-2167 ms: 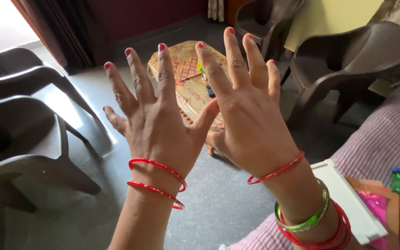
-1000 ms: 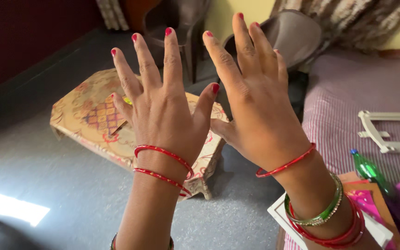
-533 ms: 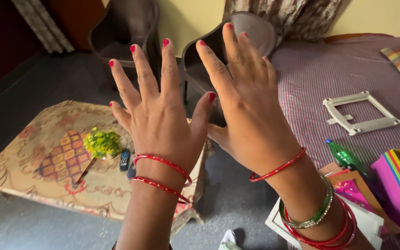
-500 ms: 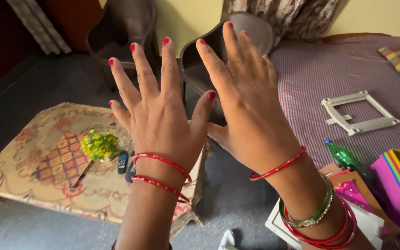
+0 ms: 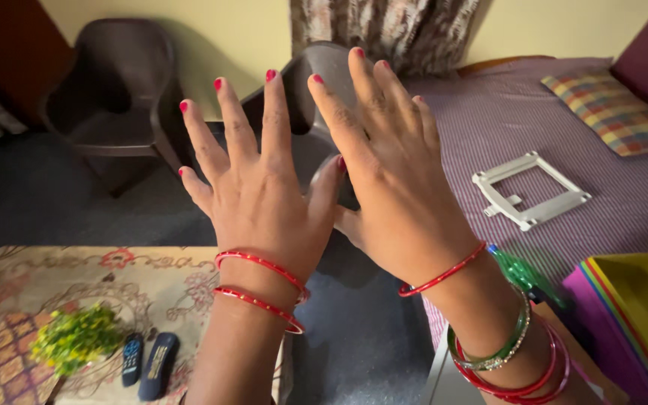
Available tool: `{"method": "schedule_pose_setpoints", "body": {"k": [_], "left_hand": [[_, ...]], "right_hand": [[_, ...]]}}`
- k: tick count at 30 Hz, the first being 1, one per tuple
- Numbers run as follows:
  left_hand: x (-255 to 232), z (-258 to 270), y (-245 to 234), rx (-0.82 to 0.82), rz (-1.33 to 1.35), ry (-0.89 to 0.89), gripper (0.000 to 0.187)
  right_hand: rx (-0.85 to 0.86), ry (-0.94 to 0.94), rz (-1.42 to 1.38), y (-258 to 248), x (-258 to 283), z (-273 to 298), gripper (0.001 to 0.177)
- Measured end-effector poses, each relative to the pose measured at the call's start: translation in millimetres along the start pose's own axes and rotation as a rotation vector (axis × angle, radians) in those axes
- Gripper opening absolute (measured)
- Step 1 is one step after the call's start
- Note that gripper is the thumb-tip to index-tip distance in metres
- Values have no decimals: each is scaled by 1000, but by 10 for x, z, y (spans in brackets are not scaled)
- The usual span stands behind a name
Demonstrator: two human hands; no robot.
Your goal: The person assembles a white plastic shelving unit by hand, connecting frame pieces and inserting vertical supports. The person works on a bed with striped sheets, handling multiple white plastic components and securing them into place.
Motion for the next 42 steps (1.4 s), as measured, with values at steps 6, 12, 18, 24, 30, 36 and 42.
{"method": "schedule_pose_setpoints", "body": {"k": [6, 12, 18, 24, 30, 36, 42], "left_hand": [[-132, -425, 514, 71, 47, 49, 96], [-134, -943, 1091, 83, 106, 136, 97], [-21, -1582, 1649, 117, 151, 196, 97], [11, -2112, 2170, 171, 214, 272, 97], [-138, -2486, 2733, 247, 265, 312, 97], [-410, -2840, 3371, 277, 287, 365, 97], [-862, -3233, 3994, 310, 284, 399, 99]], "right_hand": [[15, 96, 58, 169, -529, -145, 103], [13, 155, 139, 441, -1029, -408, 104], [-10, 215, 181, 847, -1522, -813, 102], [-34, 282, 245, 1174, -1996, -1077, 95], [-17, 382, 272, 1392, -2536, -1194, 96], [-36, 412, 276, 1523, -3202, -1256, 94], [-44, 473, 316, 1614, -3985, -1256, 92]]}}
Point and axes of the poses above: each hand's wrist, its own z-axis away from the middle knuckle, its own y-axis out of the palm, x = y × z, the point moved 3 cm from there along -z, towards the middle knuckle, and after that the axes turned 2 degrees about -z, right-handed, at the moved point
